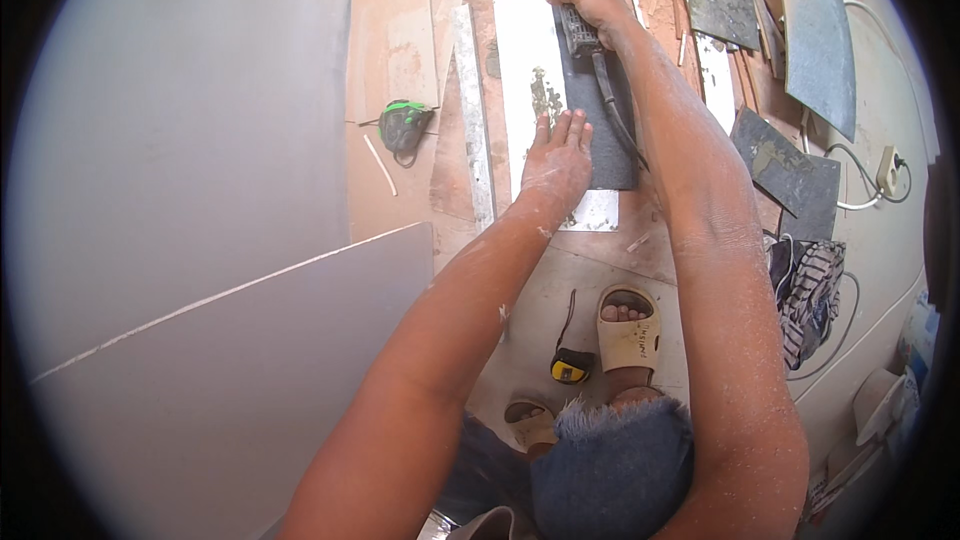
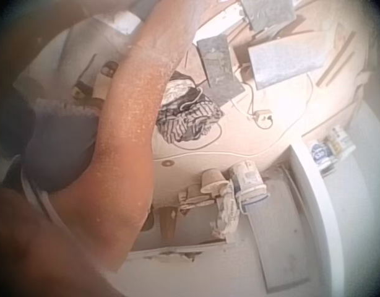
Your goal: The person wipes a rectangular tile with a cloth, measures it with a tape measure, and marks it with a pencil. They then use an angle grinder to cut the tile along the marked line. After cutting, the person inspects the cut edge and places the tile aside.
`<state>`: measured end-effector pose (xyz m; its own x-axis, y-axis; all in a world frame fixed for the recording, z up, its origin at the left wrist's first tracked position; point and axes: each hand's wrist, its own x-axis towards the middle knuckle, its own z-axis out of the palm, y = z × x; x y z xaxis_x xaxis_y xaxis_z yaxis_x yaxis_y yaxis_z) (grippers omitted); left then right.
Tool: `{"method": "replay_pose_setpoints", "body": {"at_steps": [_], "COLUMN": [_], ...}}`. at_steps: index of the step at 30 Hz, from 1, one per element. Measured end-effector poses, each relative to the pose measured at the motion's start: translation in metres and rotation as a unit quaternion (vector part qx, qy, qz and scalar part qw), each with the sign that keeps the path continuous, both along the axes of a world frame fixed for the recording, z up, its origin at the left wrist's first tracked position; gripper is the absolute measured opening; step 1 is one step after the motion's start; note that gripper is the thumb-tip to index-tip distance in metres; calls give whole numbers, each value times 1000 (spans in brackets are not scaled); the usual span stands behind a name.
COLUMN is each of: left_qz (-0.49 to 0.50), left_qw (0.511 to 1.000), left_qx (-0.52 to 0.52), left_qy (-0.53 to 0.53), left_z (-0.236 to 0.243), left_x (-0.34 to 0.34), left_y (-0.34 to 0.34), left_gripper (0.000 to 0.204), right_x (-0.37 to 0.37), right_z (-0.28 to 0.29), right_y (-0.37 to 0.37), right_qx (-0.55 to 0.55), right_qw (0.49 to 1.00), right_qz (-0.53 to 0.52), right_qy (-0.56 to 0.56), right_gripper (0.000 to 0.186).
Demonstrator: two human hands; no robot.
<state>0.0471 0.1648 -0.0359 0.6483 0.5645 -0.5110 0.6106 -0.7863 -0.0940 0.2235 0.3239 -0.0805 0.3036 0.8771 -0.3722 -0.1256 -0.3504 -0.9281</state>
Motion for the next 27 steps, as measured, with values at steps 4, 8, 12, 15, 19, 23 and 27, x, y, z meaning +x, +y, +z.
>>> {"method": "replay_pose_setpoints", "body": {"at_steps": [4, 8, 12, 15, 19, 23, 27], "left_qz": [-1, 8, 2, -2, -5, -5, -8], "left_qw": [1000, 1000, 1000, 1000, 1000, 1000, 1000], "left_qx": [8, 1, 7, 11, 8, 8, 5], "left_qy": [7, -1, 4, 7, 14, 15, 18], "left_z": [-2, -3, 1, 1, 4, 2, 1], "left_x": [0, 3, 4, 4, 5, 2, 5], "left_y": [1, 1, 0, 0, 0, 1, 1], "left_gripper": [61, 57, 54, 53, 53, 54, 54], "right_x": [-4, 1, 0, 2, 0, -3, 0], "right_z": [6, -1, -2, -1, -1, 10, 5], "right_y": [-1, 3, 4, 3, -2, -10, -7], "right_qx": [13, -1, -6, -31, -42, -35, -15], "right_qw": [1000, 1000, 1000, 999, 999, 999, 999], "right_qz": [-5, -4, -3, 6, -3, 0, -2], "right_qy": [28, 28, 22, 25, 28, 39, 33], "right_gripper": [36, 33, 33, 45, 49, 49, 43]}}
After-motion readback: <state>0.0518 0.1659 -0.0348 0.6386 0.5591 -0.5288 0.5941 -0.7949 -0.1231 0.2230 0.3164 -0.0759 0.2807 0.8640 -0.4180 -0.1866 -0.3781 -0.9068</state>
